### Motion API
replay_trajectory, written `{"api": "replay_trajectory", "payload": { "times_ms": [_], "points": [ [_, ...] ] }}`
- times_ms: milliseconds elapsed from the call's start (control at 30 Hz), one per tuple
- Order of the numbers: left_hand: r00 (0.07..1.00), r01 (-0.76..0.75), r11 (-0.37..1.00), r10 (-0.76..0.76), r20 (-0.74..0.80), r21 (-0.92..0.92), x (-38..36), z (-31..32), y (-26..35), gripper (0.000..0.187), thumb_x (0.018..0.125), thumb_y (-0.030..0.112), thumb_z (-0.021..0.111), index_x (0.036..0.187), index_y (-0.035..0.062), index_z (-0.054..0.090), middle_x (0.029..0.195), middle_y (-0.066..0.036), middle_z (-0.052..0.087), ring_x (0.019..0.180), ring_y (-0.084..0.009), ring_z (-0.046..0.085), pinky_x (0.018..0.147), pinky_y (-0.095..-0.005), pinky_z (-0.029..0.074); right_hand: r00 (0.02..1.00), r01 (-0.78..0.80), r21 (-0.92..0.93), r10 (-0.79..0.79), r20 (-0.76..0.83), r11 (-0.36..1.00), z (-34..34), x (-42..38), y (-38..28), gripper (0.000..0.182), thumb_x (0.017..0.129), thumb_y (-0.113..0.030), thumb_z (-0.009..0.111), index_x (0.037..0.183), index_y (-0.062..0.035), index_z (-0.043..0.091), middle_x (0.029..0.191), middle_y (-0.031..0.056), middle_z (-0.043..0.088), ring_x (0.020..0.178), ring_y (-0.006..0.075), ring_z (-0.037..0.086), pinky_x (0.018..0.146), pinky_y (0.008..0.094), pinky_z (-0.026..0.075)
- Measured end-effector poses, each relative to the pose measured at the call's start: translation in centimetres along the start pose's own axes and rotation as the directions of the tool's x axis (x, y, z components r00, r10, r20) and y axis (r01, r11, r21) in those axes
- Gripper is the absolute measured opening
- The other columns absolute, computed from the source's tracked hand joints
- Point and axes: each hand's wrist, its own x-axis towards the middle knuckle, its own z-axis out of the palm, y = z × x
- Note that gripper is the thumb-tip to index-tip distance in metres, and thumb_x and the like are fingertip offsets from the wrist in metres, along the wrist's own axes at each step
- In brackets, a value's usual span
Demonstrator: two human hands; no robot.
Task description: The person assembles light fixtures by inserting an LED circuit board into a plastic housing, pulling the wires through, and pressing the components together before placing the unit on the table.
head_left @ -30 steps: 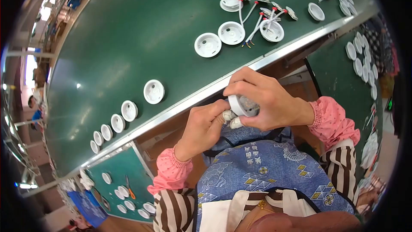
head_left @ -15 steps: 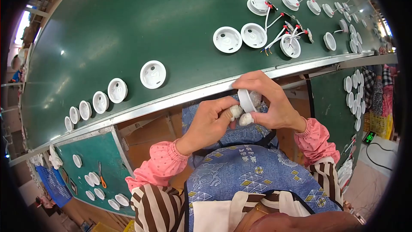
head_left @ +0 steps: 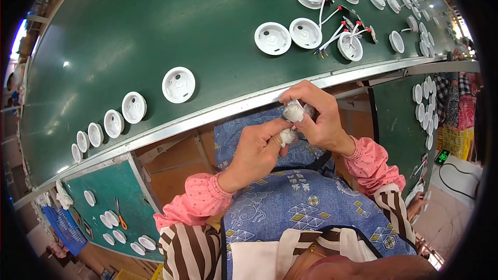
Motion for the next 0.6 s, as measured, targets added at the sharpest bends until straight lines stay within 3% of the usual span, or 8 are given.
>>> {"api": "replay_trajectory", "payload": {
  "times_ms": [100,233,333,433,500,533,600],
  "points": [
    [0.997,0.007,1.000,-0.008,0.072,0.016,-0.3,-1.0,-1.0,0.022,0.103,0.006,0.055,0.119,0.0025,0.070,0.086,-0.003,0.068,0.066,-0.0082,0.057,0.060,-0.0247,0.047,0.996,-0.072,0.071,0.068,0.056,0.995,0.2,-0.1,-0.3,0.021,0.091,-0.017,0.069,0.105,-0.0014,0.067,0.091,0.0102,0.064,0.077,0.0187,0.063,0.067,0.0306,0.050],
    [0.994,-0.079,0.997,0.078,0.074,0.004,0.0,-1.3,-1.1,0.022,0.103,0.004,0.054,0.118,0.0021,0.069,0.085,-0.003,0.068,0.066,-0.0081,0.057,0.059,-0.0246,0.048,0.952,-0.303,0.321,0.271,0.141,0.897,0.4,-0.6,-0.5,0.023,0.094,-0.019,0.068,0.108,-0.0004,0.068,0.091,0.0058,0.065,0.076,0.0106,0.063,0.063,0.0249,0.051],
    [0.995,-0.055,0.998,0.056,0.080,-0.017,0.0,-1.4,-1.4,0.021,0.103,0.006,0.053,0.117,0.0015,0.068,0.084,-0.002,0.067,0.065,-0.0081,0.057,0.059,-0.0242,0.047,0.948,-0.318,0.344,0.293,0.122,0.884,1.0,-0.6,0.2,0.026,0.095,-0.021,0.068,0.112,-0.0006,0.068,0.097,0.0052,0.065,0.072,0.0078,0.064,0.060,0.0218,0.051],
    [0.998,0.007,1.000,-0.006,0.057,-0.025,-0.2,-1.8,-1.2,0.020,0.104,0.007,0.052,0.113,0.0015,0.068,0.079,-0.002,0.065,0.064,-0.0080,0.056,0.060,-0.0239,0.046,0.907,-0.402,0.340,0.320,0.273,0.850,0.3,0.0,0.0,0.040,0.091,-0.022,0.073,0.124,-0.0026,0.063,0.110,0.0090,0.063,0.086,0.0135,0.066,0.070,0.0282,0.054],
    [0.997,0.074,0.997,-0.074,0.008,0.006,-0.2,-2.4,-0.6,0.018,0.102,0.004,0.050,0.106,0.0020,0.068,0.074,-0.002,0.063,0.064,-0.0077,0.056,0.060,-0.0244,0.044,0.939,-0.282,0.211,0.224,0.259,0.936,-0.1,0.2,-1.0,0.056,0.085,-0.023,0.077,0.133,-0.0024,0.057,0.118,0.0107,0.060,0.104,0.0186,0.061,0.087,0.0321,0.050],
    [0.995,0.073,0.996,-0.076,0.066,0.060,-0.3,-3.3,-0.5,0.019,0.101,0.006,0.052,0.113,0.0031,0.067,0.084,-0.006,0.067,0.076,-0.0132,0.060,0.068,-0.0277,0.047,0.951,-0.218,0.144,0.177,0.255,0.965,-0.3,0.3,-1.5,0.064,0.082,-0.024,0.078,0.138,-0.0023,0.054,0.123,0.0116,0.059,0.114,0.0212,0.058,0.096,0.0341,0.047],
    [0.965,-0.256,0.920,0.261,0.024,0.298,-0.2,-3.9,-2.1,0.023,0.099,0.008,0.055,0.120,0.0043,0.065,0.094,-0.008,0.068,0.087,-0.0187,0.060,0.075,-0.0311,0.048,0.959,-0.104,-0.023,0.107,0.261,0.994,-0.7,0.3,-1.9,0.077,0.075,-0.016,0.080,0.143,-0.0021,0.049,0.127,0.0143,0.057,0.120,0.0269,0.056,0.101,0.0367,0.046]
  ]
}}
